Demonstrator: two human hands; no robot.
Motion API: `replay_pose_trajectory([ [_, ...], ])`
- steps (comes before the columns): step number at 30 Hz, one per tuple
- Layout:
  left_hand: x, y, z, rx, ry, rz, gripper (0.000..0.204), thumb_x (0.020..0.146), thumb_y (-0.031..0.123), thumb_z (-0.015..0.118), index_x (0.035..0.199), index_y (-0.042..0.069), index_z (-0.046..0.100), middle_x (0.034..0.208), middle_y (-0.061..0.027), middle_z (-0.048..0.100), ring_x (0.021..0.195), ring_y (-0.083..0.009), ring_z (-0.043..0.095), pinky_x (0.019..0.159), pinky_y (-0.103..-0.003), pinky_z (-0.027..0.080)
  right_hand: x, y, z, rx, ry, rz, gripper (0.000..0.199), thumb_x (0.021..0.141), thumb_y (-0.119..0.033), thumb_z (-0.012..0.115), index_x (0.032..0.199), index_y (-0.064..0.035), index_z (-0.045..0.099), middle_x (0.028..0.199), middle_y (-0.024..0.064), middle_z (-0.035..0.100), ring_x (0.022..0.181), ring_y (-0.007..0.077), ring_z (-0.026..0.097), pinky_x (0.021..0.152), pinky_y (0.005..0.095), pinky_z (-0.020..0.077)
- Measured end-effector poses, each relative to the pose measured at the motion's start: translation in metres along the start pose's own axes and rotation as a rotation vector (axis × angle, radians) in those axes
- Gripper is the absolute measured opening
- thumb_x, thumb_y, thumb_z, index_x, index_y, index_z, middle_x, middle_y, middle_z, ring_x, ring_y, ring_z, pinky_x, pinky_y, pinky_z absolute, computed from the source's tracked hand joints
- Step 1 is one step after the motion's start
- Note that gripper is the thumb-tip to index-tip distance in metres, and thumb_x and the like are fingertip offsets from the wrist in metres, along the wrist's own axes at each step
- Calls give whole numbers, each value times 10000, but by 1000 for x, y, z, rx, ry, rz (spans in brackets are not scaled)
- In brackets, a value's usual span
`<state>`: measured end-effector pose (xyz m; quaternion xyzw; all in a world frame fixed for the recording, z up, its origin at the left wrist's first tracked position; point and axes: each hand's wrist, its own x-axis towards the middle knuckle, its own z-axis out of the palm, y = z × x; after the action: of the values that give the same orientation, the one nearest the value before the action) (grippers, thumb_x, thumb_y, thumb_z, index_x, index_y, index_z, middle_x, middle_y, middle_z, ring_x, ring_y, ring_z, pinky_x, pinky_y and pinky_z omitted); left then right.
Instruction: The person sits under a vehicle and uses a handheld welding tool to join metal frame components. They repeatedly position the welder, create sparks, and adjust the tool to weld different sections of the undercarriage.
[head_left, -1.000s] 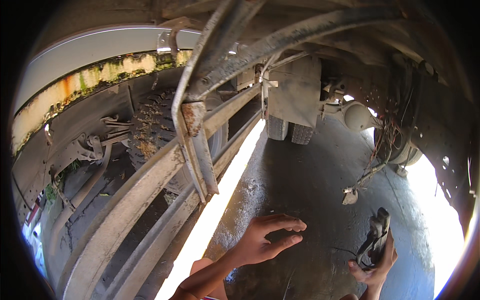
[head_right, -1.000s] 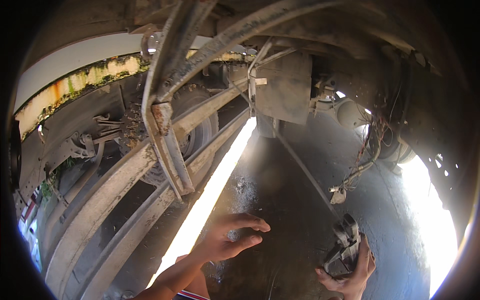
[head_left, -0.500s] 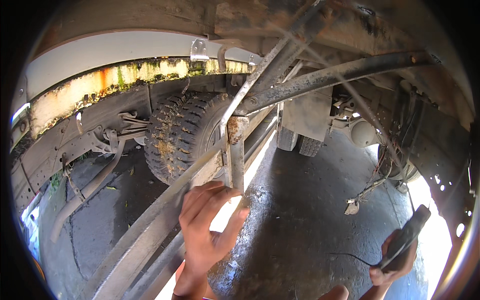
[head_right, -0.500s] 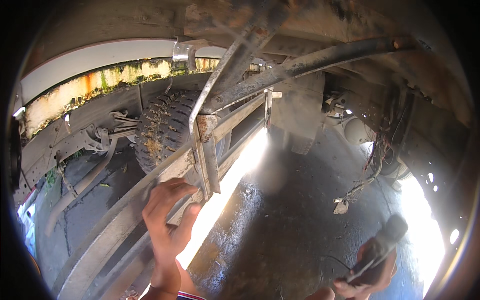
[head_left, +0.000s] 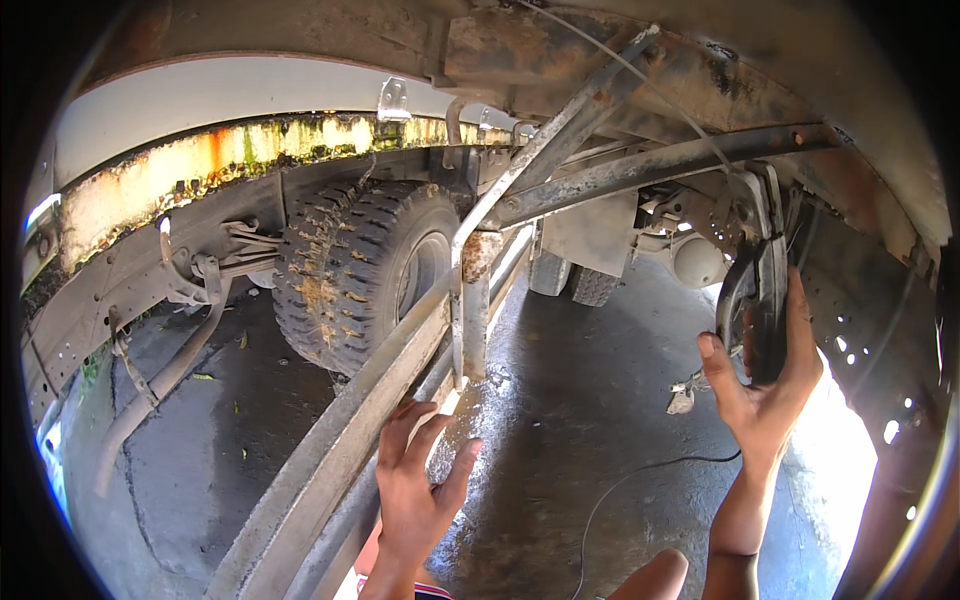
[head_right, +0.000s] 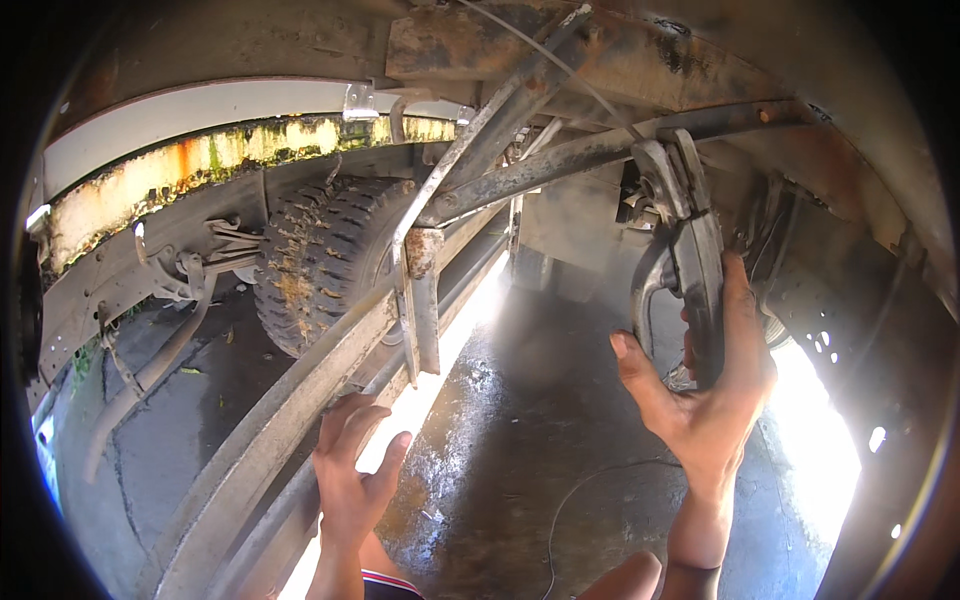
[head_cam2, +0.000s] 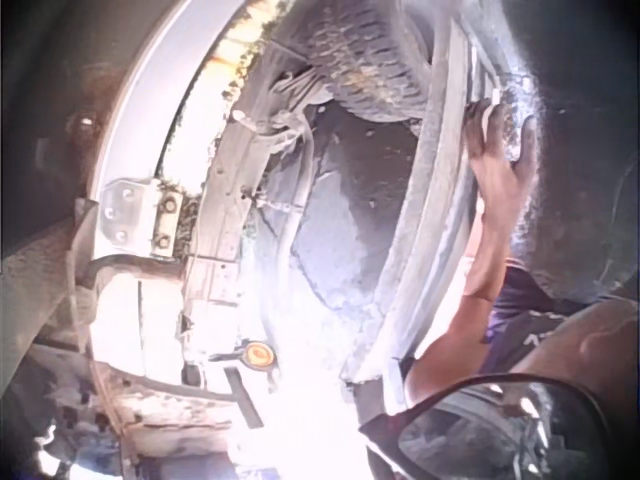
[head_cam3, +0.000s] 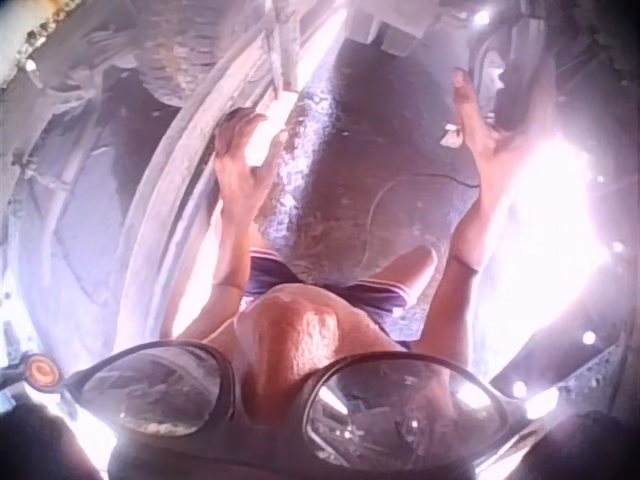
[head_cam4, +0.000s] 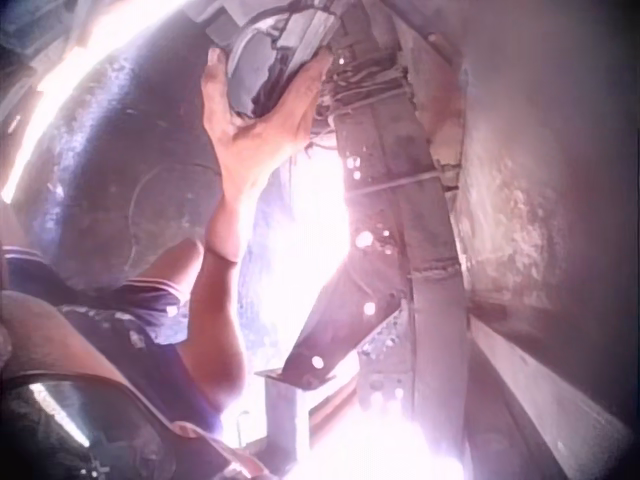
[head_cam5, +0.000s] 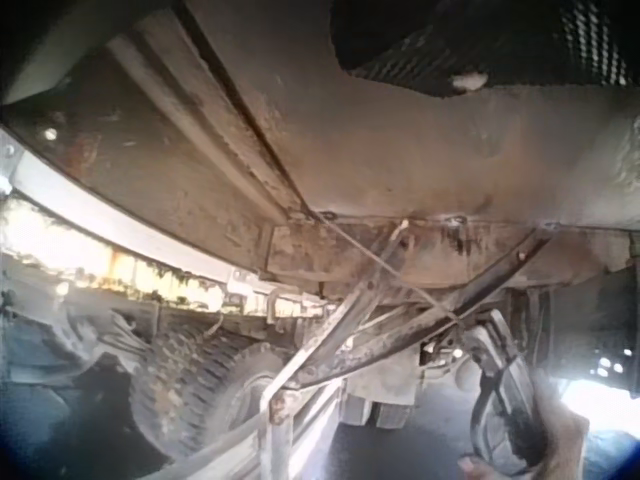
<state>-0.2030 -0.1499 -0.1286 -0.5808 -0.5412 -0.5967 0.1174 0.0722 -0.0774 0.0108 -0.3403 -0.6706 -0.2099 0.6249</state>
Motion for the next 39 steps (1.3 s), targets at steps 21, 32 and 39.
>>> replay_pose_trajectory([
  [21,4,-13,11,706,-313,-72,613,920,486,719,1292,8,630,1206,-188,673,955,-413,704,850,-513,532,33,2,-24,-379,-51,-334,810,773,-269,893,1447,12,543,1018,223,699,800,348,733,650,436,588],
  [32,-3,-15,12,754,-388,-84,670,933,524,691,1327,-10,597,1361,-226,607,1083,-391,652,907,-527,500,18,-10,-41,-215,-177,-36,878,745,-272,907,1443,88,514,1091,227,714,901,296,731,672,355,581],
  [39,-5,-18,11,700,-258,38,502,907,446,747,1161,25,647,1224,-183,660,1017,-402,660,874,-520,489,-53,-21,-92,51,-212,263,959,675,-425,903,1413,81,557,756,2,602,579,66,493,506,231,369],
])
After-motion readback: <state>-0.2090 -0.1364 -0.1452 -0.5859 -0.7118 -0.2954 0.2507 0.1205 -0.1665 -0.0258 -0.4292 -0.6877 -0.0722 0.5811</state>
